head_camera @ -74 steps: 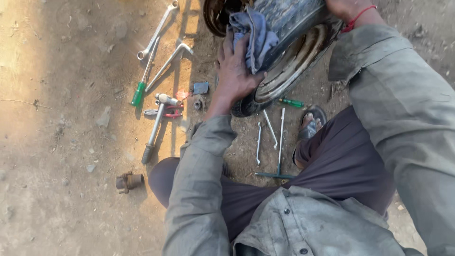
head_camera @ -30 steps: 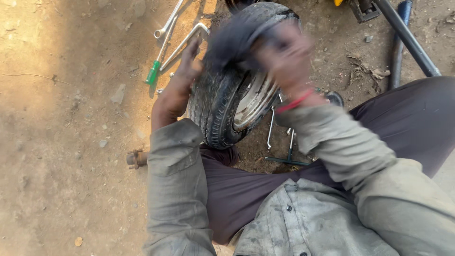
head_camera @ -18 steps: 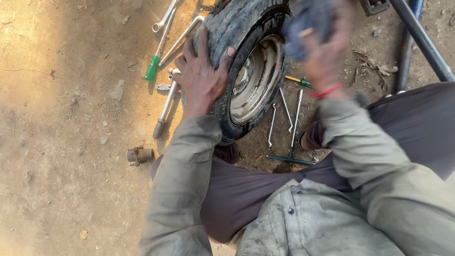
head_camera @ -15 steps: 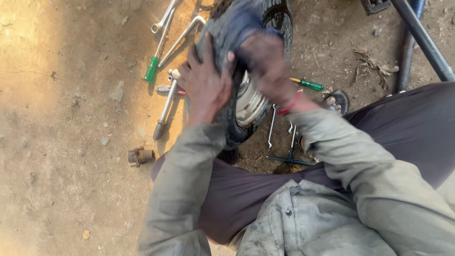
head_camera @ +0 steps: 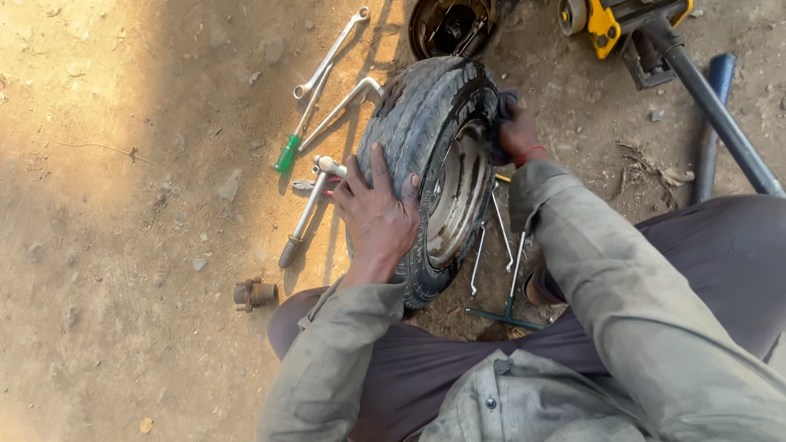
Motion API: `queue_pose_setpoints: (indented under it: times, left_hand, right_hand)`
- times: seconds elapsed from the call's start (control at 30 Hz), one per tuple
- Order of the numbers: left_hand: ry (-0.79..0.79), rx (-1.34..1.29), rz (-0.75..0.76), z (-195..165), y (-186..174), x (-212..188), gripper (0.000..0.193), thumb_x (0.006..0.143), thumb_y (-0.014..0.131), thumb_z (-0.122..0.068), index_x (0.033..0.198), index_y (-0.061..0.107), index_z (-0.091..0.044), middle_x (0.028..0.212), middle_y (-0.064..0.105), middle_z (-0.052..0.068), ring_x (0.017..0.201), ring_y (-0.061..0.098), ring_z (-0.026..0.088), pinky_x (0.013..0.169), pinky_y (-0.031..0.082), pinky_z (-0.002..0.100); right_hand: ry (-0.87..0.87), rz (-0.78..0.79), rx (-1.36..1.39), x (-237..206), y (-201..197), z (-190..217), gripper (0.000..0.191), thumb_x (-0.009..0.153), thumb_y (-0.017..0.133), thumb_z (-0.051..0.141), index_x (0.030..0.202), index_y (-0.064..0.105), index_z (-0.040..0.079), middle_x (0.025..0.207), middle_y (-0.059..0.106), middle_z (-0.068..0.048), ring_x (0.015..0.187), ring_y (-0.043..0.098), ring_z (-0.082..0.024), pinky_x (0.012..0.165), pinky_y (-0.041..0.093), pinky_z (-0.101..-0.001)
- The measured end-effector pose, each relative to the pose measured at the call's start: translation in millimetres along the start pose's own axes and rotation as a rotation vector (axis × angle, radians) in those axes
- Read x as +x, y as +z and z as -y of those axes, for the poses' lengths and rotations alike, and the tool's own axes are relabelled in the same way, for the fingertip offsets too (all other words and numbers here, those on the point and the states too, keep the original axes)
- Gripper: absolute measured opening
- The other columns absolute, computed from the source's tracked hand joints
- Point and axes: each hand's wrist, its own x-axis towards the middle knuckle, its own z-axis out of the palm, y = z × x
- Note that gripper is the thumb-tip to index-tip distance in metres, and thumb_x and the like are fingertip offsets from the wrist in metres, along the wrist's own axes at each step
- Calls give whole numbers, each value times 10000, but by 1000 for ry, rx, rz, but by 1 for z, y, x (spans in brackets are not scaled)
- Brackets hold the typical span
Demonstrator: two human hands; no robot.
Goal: The person sits on the ground and uses a screwdriver to work on a component under the yellow body of a vehicle. They then wipe the tire with a cloth and continue using the screwdriver on the vehicle's undercarriage.
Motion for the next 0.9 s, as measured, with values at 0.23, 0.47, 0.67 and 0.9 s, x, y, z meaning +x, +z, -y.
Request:
queue_pose_setpoints:
  times: [0.23,0.47,0.67,0.9]
  left_hand:
    - [-59,2,54,11,4,0,718,1027,534,-526,1592,359,-119,1560,330,342,1292,371,567,1092,298,673]
    - [-100,-13,72,20,-1,18,699,1046,519,-514,1591,342,-115,1534,329,358,1323,363,560,1085,296,685]
    - [-201,-70,89,31,2,22,725,1009,532,-504,1586,337,-110,1530,313,367,1347,337,569,1056,288,703]
    - [-168,-85,12,53,8,18,706,1031,558,-478,1587,351,-95,1532,336,362,1357,355,579,1092,300,698]
  right_hand:
    - [-579,124,89,-65,35,79,446,862,584,-27,1288,693,50,1264,706,-96,1186,639,-249,1071,485,-379]
    - [-903,-1,-160,-56,57,40,497,748,599,-36,1235,596,64,1266,549,-183,1227,532,-414,1101,450,-503]
    - [-527,-43,-419,-27,37,-10,217,846,721,-20,1044,708,67,1087,646,-138,1073,624,-374,961,524,-473]
    - [-1084,43,-382,-58,63,32,257,786,806,-8,1028,730,36,1130,648,-141,1076,636,-372,907,564,-467]
